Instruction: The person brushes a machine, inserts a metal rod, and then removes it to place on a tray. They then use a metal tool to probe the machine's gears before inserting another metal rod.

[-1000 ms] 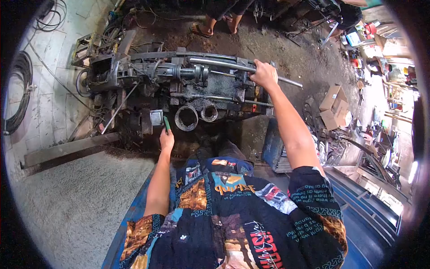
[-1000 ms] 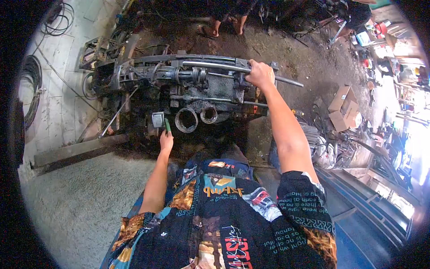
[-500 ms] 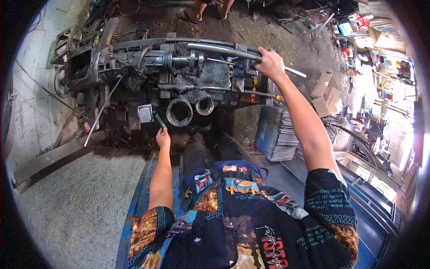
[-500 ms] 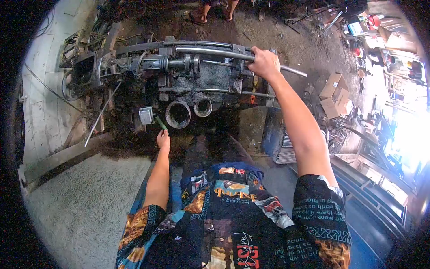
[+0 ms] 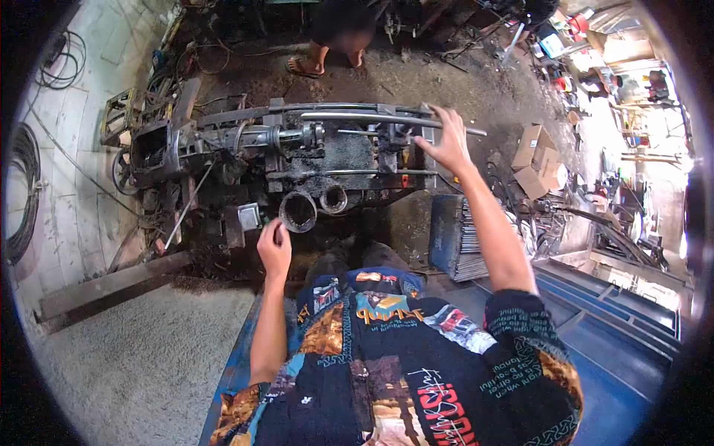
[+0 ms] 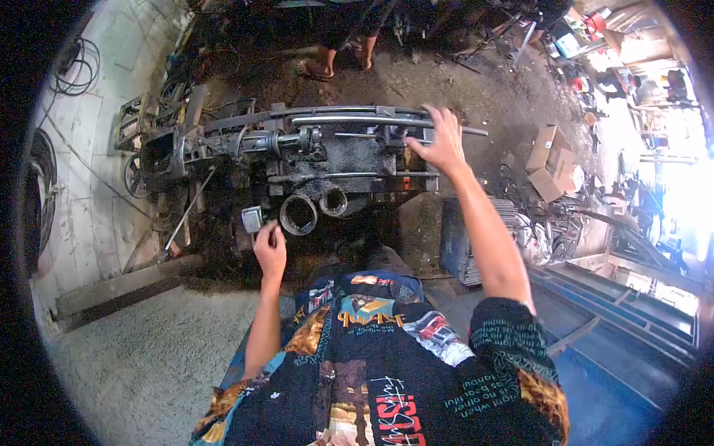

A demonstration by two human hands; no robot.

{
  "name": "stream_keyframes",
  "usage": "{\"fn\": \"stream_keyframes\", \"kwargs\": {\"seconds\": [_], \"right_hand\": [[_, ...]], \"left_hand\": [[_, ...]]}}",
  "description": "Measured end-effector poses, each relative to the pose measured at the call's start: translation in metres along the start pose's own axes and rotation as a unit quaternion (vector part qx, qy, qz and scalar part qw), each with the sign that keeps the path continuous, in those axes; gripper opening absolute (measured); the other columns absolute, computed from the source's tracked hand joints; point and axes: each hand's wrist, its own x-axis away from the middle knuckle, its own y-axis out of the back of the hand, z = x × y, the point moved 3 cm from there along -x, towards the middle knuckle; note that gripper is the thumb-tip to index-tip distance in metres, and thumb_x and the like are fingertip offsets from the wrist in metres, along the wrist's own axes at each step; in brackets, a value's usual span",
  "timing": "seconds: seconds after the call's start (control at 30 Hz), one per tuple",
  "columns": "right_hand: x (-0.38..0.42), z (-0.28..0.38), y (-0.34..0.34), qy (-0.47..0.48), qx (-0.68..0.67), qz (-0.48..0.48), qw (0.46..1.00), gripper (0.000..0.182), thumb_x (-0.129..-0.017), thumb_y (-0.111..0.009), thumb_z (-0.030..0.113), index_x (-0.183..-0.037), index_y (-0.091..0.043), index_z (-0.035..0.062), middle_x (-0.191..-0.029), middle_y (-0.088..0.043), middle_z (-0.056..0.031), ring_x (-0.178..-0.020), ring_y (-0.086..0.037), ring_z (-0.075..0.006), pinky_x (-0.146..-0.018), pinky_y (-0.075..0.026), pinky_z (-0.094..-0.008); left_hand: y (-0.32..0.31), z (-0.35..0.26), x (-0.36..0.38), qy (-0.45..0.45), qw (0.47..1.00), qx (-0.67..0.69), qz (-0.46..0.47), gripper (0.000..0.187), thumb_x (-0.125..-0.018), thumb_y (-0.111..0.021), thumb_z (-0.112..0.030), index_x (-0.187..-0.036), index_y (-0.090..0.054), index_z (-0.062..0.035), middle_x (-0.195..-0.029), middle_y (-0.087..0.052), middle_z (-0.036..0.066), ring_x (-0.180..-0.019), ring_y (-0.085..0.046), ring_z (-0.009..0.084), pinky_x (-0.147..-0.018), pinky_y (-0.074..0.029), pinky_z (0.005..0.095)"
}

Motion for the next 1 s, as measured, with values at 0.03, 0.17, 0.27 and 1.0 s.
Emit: {"fn": "stream_keyframes", "kwargs": {"seconds": [0.03, 0.17, 0.27, 1.0], "right_hand": [[0.016, -0.006, 0.009, -0.019, -0.047, -0.098, 0.994, 0.070, -0.070, -0.079, 0.036, -0.127, -0.052, 0.0054, -0.114, -0.056, -0.0164, -0.107, -0.054, -0.0340, -0.093, -0.044, -0.0448], [0.081, -0.085, -0.025, -0.415, -0.441, -0.094, 0.791, 0.038, -0.083, -0.072, 0.031, -0.106, -0.063, 0.0026, -0.082, -0.062, -0.0031, -0.070, -0.061, -0.0184, -0.069, -0.050, -0.0266], [0.093, -0.096, -0.029, -0.499, -0.524, -0.097, 0.683, 0.048, -0.083, -0.069, 0.037, -0.115, -0.058, 0.0032, -0.090, -0.061, -0.0071, -0.079, -0.061, -0.0210, -0.073, -0.050, -0.0315], [-0.028, -0.179, -0.076, -0.505, -0.809, -0.177, 0.245, 0.035, -0.084, -0.046, 0.018, -0.056, -0.025, 0.0170, -0.050, -0.021, 0.0026, -0.041, -0.021, -0.0133, -0.045, -0.022, -0.0309]], "left_hand": [[-0.006, -0.028, -0.025, -0.032, 0.999, 0.001, 0.016, 0.022, -0.085, -0.066, -0.009, -0.105, -0.066, -0.0008, -0.088, -0.064, 0.013, -0.076, -0.062, 0.0261, -0.068, -0.049, 0.0345], [-0.036, -0.133, -0.121, -0.299, 0.951, -0.072, -0.031, 0.046, -0.076, -0.076, -0.018, -0.118, -0.061, -0.0061, -0.106, -0.059, 0.012, -0.102, -0.055, 0.0321, -0.090, -0.044, 0.0434], [-0.068, -0.171, -0.176, -0.316, 0.930, -0.175, 0.065, 0.064, -0.073, -0.078, -0.036, -0.126, -0.056, -0.0072, -0.119, -0.054, 0.013, -0.115, -0.049, 0.0319, -0.098, -0.039, 0.0459], [-0.179, -0.171, -0.192, -0.094, 0.877, -0.436, 0.179, 0.030, -0.087, -0.061, -0.032, -0.075, -0.074, -0.0076, -0.070, -0.067, 0.019, -0.070, -0.067, 0.0367, -0.069, -0.053, 0.0465]]}}
